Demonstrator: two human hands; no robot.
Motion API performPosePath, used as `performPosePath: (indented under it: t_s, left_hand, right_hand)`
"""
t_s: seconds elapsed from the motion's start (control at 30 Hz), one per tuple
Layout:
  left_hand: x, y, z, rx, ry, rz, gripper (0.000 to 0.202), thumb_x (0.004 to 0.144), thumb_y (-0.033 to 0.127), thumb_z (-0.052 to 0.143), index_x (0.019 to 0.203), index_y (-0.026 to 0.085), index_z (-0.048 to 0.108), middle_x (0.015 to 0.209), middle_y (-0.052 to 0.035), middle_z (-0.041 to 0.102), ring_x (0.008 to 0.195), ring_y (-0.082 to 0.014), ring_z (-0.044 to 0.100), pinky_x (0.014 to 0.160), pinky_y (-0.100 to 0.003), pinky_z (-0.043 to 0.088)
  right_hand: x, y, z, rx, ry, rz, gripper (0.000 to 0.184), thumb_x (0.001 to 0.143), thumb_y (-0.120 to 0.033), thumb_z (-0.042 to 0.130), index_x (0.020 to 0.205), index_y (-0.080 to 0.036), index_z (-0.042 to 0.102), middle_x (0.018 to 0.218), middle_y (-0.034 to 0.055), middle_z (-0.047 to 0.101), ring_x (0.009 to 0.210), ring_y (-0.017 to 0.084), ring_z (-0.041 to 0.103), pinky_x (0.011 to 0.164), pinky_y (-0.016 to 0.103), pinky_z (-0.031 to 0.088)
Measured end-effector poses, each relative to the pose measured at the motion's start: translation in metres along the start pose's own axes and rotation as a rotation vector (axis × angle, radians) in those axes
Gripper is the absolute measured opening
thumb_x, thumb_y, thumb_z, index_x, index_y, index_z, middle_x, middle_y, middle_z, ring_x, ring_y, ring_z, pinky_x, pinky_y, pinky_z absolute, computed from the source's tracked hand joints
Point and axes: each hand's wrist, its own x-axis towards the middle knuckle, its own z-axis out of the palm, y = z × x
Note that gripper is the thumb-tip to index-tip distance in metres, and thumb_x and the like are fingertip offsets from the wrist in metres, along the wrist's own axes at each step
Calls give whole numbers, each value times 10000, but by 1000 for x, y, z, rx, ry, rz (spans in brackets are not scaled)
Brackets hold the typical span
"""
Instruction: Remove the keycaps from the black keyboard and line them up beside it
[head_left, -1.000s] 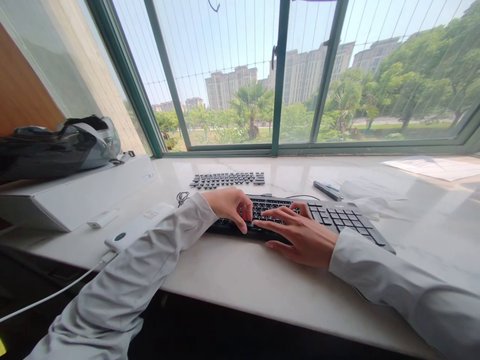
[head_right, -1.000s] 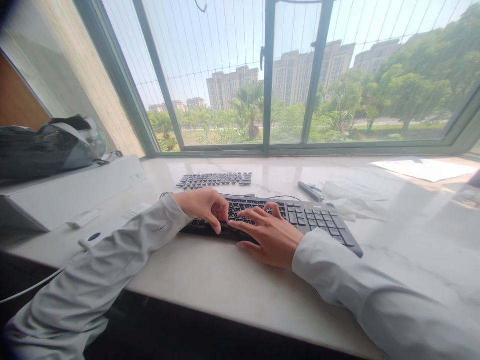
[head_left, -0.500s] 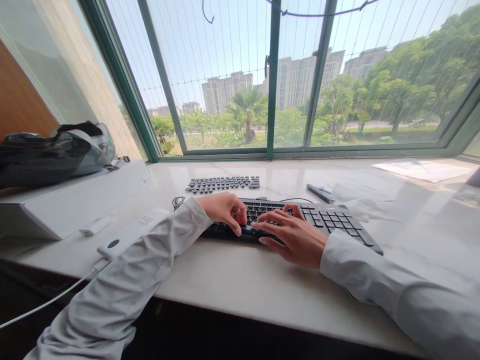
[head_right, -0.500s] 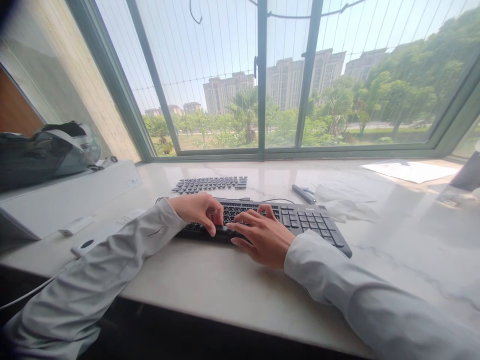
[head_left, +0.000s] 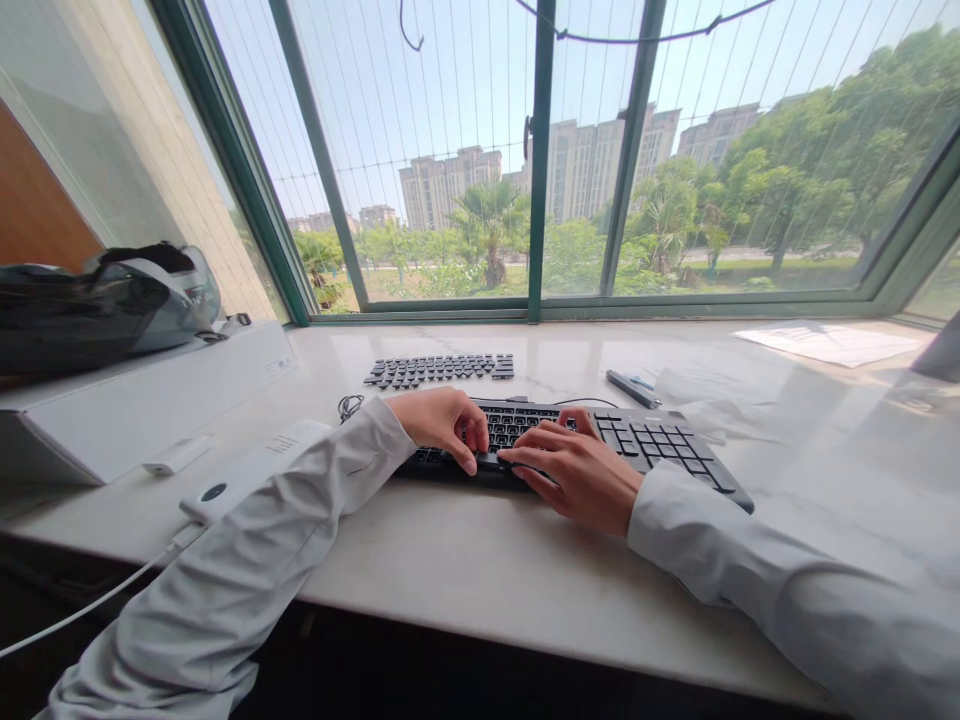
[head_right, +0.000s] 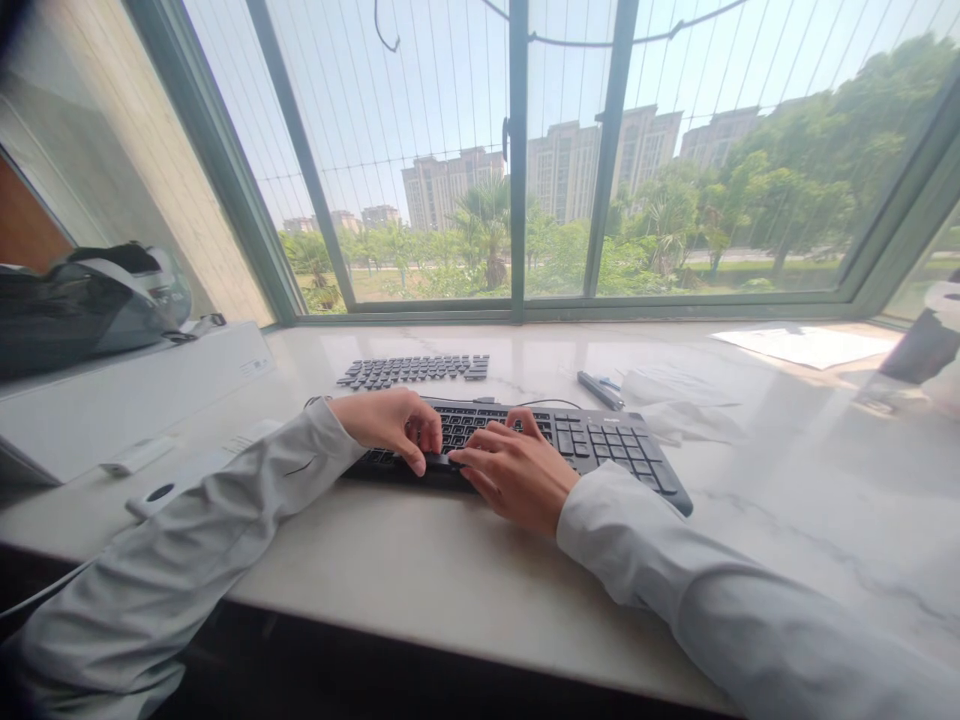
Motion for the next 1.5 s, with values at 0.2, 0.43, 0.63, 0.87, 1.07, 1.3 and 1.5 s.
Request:
performPosePath:
  t_s: [0.2,0.43,0.63,0.87,1.07,1.3,1.5]
  left_hand:
    - [1,0,1,55,34,28,400,557,399,870,872,192,735,703,22,676,643,-111,605,580,-193,444]
    - [-3,-16,-12,48,-38,72,312,624,380,840,856,188,761,703,2,713,641,-110,617,604,-194,457]
    - [-6,-25,-19,-6,-80,90,273,662,333,821,895,196,778,769,-13,746,661,-112,626,610,-193,464]
    - [-4,-34,-22,-5,-108,59,212,685,331,804,840,190,771,754,-17,744,704,-130,655,665,-209,478]
    - [0,-40,-19,9,-148,41,238,694,353,795,840,178,729,752,-14,727,703,-135,640,660,-222,469]
    - [2,-35,-18,22,-138,-23,268,633,354,830,774,165,701,694,6,687,666,-125,607,624,-223,437]
    - [2,-36,-17,21,-128,23,332,626,449,829,760,169,714,657,9,681,624,-114,587,595,-213,419]
  right_hand:
    - [6,0,4,-36,6,-48,239,998,-276,482,1135,-243,675,915,22,720,893,163,616,896,384,255]
    - [7,-2,4,-6,28,-59,243,1003,-253,462,1060,-244,698,879,18,720,863,152,604,881,369,249]
    - [7,-1,4,-24,25,-75,240,997,-234,457,1006,-246,696,855,12,713,843,149,589,871,362,242]
    - [8,-6,1,-43,19,-72,268,1004,-234,425,904,-216,673,827,9,702,841,149,582,904,367,229]
    - [11,-8,-2,-53,-27,-79,245,972,-161,440,854,-187,653,733,16,664,795,151,547,889,356,232]
    - [13,-10,-2,-140,-87,-144,221,913,-102,428,910,-154,643,649,22,611,716,161,513,961,372,219]
    - [14,-14,-5,-206,-106,-148,201,864,-110,448,915,-148,640,636,19,608,710,164,538,1004,376,197]
